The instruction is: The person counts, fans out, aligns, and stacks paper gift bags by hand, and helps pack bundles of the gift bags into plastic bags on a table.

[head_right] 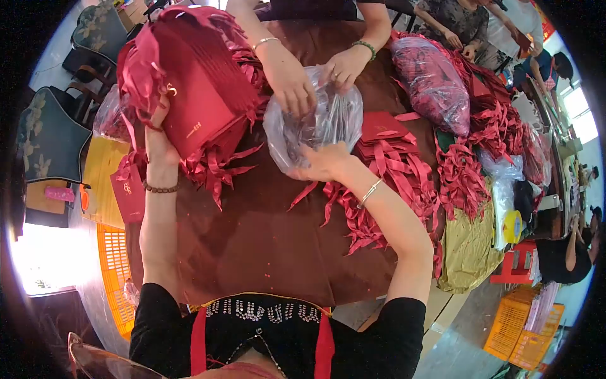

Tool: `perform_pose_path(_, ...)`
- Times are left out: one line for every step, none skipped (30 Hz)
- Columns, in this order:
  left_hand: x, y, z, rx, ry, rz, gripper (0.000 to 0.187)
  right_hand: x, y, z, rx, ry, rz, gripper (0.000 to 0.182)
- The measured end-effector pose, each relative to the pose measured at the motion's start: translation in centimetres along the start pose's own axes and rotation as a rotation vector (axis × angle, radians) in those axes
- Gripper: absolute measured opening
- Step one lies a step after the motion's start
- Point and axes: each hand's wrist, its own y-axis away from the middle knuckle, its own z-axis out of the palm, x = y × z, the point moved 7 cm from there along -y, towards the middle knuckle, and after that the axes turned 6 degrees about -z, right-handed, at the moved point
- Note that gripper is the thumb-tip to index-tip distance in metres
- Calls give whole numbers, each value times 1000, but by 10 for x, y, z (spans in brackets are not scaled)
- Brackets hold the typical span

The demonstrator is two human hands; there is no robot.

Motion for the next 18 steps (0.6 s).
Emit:
perform_pose_path(-4, -2, 7, 15, -5, 2, 35, -5, 3, -5, 50, 138, 24, 90)
perform_pose_path(-15, -4, 17, -50, 66, -103, 36, -7, 5, -9, 98, 273, 48, 88)
perform_pose_path(-22, -6, 29, -99, 82, -123, 35, -10, 2, -9, 305, 333, -100, 82)
perform_pose_path(-31, -8, 43, -147, 99, -143, 35, -7, -3, -5, 305, 323, -97, 82)
perform_pose_path(-41, -13, 52, -149, 94, -150, 35, -10, -9, -2, 301, 326, -200, 77)
perform_pose_path(-56, -19, 59, -132, 112, -223, 34, -14, -15, 0, 296, 331, -305, 72)
perform_pose_path(-71, -22, 66, -115, 130, -294, 34, -15, -22, 4, 213, 184, -349, 65)
perform_pose_path(-86, -23, 74, -96, 109, -356, 33, -15, -22, 4, 214, 181, -349, 65)
perform_pose_path(-106, -28, 78, -133, 146, -448, 32, -22, -16, -1, 169, 133, -363, 64)
perform_pose_path(-127, -31, 83, -171, 181, -540, 31, -27, -13, -1, 124, 84, -376, 63)
perform_pose_path(-147, -33, 84, -143, 143, -580, 30, -30, -14, 2, 125, 77, -379, 63)
perform_pose_path(-166, -34, 86, -113, 108, -618, 28, -31, -15, 4, 132, 71, -359, 66)
perform_pose_path(-187, -38, 81, -87, 91, -711, 32, -30, -15, 5, 141, 68, -339, 68)
perform_pose_path(-202, -46, 73, -79, 26, -659, 29, -32, -13, 4, 141, 66, -342, 68)
perform_pose_path(-210, -51, 63, -51, 26, -654, 28, -28, -9, 3, 77, 56, -266, 71)
perform_pose_path(-215, -55, 56, -22, 24, -650, 27, -24, -6, 3, 13, 44, -190, 73)
perform_pose_path(-217, -60, 47, -21, 18, -652, 27, -22, -2, -1, 15, 39, -193, 73)
perform_pose_path(-214, -64, 40, -26, -36, -641, 26, -16, 3, -3, 7, 57, -156, 77)
